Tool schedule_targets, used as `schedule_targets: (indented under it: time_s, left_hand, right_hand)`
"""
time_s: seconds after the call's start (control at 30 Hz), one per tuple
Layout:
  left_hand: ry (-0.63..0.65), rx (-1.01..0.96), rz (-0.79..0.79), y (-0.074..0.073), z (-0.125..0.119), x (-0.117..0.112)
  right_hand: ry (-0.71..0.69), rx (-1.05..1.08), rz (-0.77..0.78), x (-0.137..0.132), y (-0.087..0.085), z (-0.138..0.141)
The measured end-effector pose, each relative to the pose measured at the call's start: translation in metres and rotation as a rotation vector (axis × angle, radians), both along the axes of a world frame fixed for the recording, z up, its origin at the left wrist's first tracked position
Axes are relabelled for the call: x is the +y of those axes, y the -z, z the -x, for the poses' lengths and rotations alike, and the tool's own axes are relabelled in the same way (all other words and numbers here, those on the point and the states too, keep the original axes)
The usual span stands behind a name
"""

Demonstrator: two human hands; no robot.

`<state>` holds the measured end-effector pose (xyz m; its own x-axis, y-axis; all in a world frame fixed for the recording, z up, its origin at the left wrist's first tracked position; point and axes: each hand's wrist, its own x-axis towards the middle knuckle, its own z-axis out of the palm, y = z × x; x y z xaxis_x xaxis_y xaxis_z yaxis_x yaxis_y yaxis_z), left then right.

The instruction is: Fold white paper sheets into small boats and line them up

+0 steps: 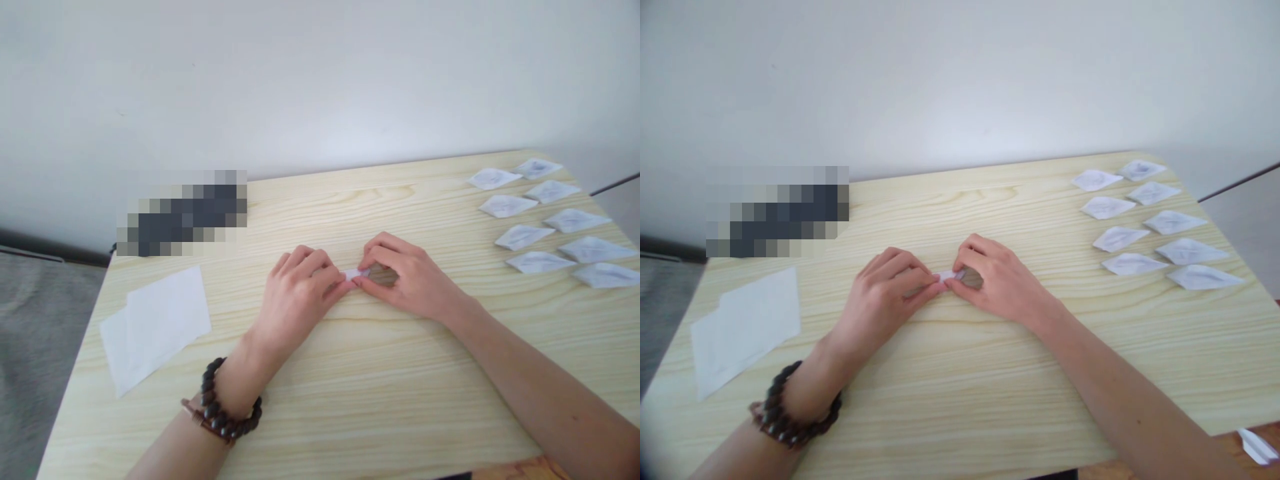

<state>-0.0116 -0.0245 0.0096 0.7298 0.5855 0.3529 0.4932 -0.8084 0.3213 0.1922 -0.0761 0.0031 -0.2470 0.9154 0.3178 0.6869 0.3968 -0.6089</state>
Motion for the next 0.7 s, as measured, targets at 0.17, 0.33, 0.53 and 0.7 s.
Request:
schedule_targets:
  time_s: [0.17, 0.33, 0.53, 0.7]
  left_hand:
    - [-0.079, 0.056, -0.028, 0.0026, 0.0, -0.0014]
    - [-0.009, -0.035, 0.002, 0.0063, 0.0017, 0.0009]
    - [-0.011, -0.175, 0.252, 0.0038, 0.0026, 0.0043]
    - [0.002, -0.29, 0.421, -0.0008, 0.0041, 0.0056]
  right_hand:
    - [-0.019, -0.002, 0.05, 0.0009, 0.0001, -0.0007]
    - [-0.082, 0.015, 0.049, 0.0018, -0.0011, -0.0037]
    - [-0.125, 0.088, -0.093, 0.0012, -0.0012, -0.0047]
    - [-0.102, 0.119, -0.135, -0.0002, -0.0005, -0.0037]
